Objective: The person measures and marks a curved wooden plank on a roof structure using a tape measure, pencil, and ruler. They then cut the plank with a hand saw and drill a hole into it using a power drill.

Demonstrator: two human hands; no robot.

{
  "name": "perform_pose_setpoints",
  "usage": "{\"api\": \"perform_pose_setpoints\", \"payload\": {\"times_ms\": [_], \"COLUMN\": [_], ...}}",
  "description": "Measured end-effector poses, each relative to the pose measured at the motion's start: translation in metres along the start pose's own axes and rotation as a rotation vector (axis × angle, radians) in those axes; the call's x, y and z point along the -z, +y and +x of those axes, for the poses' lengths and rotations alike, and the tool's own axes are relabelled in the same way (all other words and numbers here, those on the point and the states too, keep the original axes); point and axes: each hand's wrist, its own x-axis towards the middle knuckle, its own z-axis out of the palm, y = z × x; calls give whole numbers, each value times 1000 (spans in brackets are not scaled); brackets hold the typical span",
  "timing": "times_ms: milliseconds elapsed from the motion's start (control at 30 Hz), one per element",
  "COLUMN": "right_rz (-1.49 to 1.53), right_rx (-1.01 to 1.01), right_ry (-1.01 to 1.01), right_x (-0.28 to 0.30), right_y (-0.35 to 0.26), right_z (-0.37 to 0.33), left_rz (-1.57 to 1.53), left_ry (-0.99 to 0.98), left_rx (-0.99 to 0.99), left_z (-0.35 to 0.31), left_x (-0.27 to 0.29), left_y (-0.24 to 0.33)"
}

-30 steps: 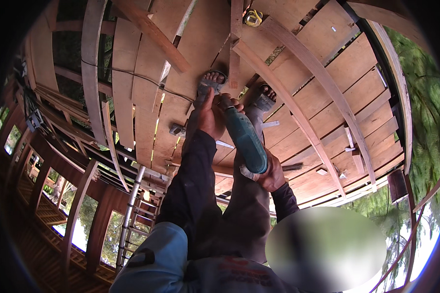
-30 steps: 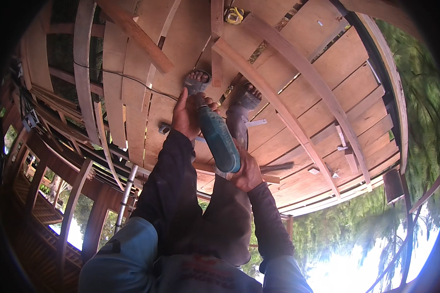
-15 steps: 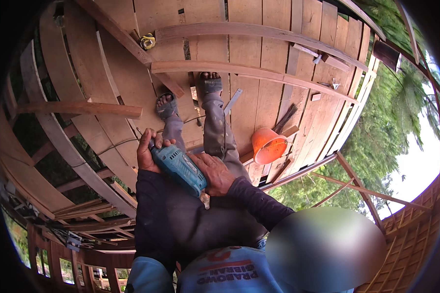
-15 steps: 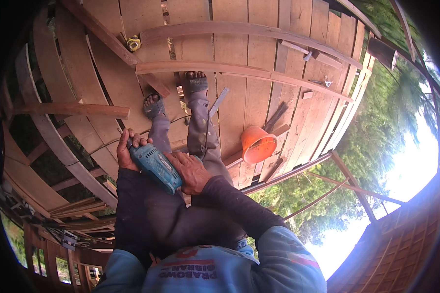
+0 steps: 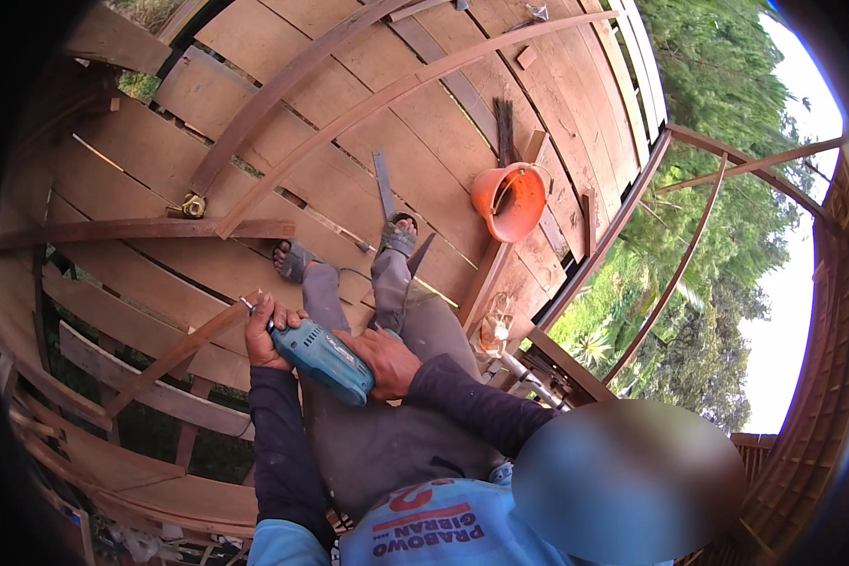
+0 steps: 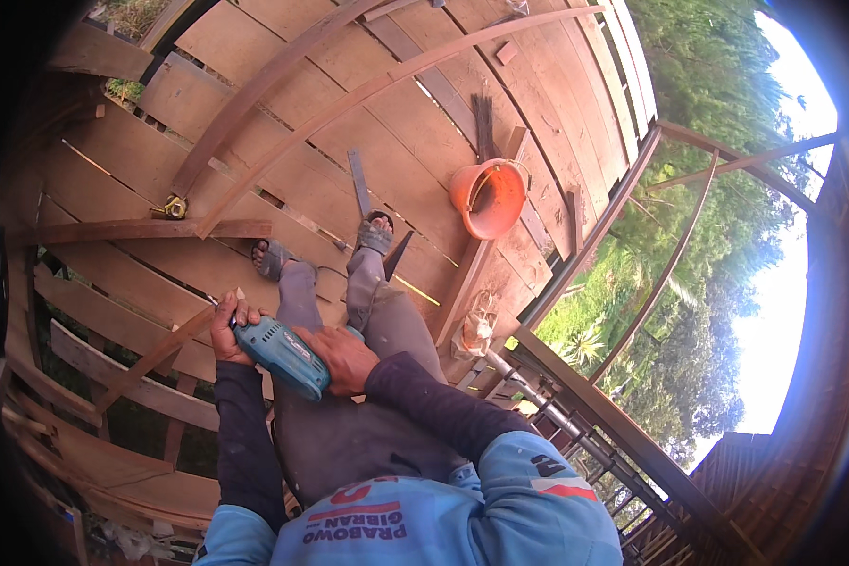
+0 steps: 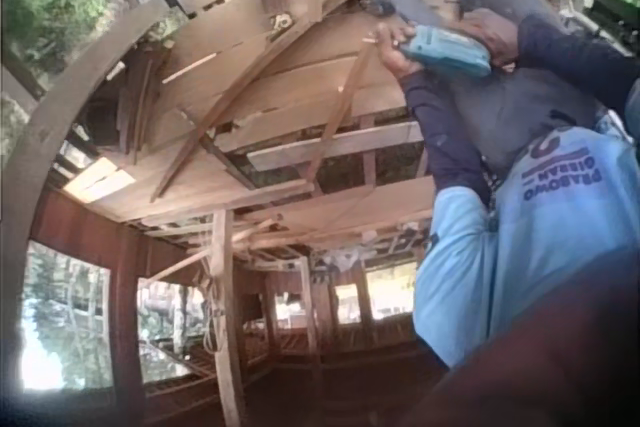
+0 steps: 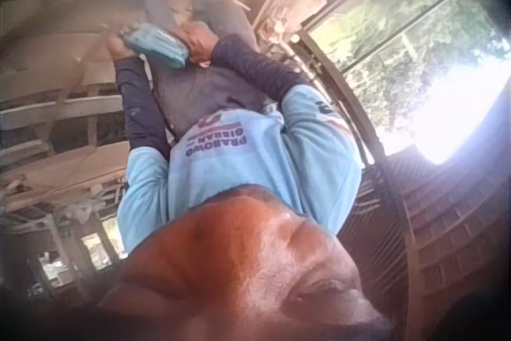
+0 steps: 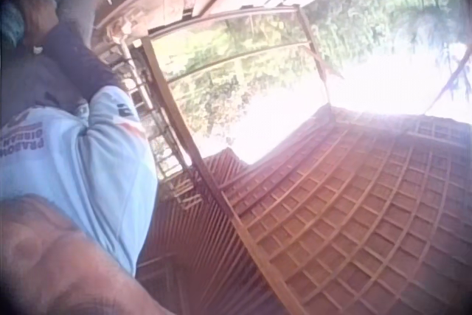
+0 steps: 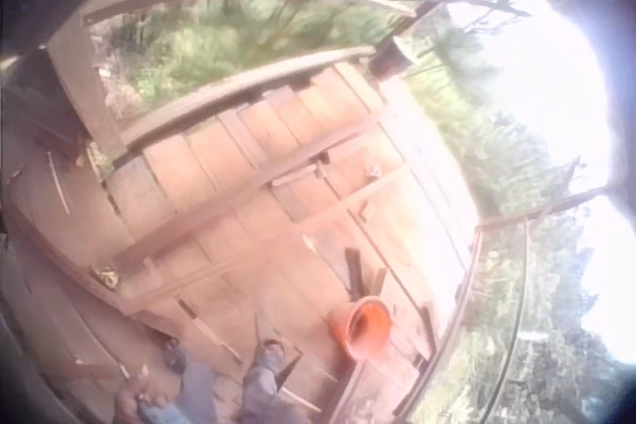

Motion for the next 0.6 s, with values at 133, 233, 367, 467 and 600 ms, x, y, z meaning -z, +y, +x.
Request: {"api": "perform_pose_setpoints", "payload": {"times_ms": [133, 233, 367, 467, 600], "right_rz": [90, 153, 233, 246, 309], "right_rx": [-18, 5, -26, -39, -84], "right_ry": [123, 239, 286, 319, 312], "right_x": [-13, -21, -11, -9, 11], "right_y": [26, 53, 80, 106, 126], "right_z": [-31, -49, -73, -88, -110], "left_rz": [100, 209, 301, 377, 440], "left_ry": [27, 49, 90, 125, 180], "left_rx": [46, 73, 109, 132, 152], "left_z": [9, 17, 30, 40, 46], "left_x": [-19, -43, -79, -92, -125], "left_y": [-27, -51, -88, -113, -144]}}
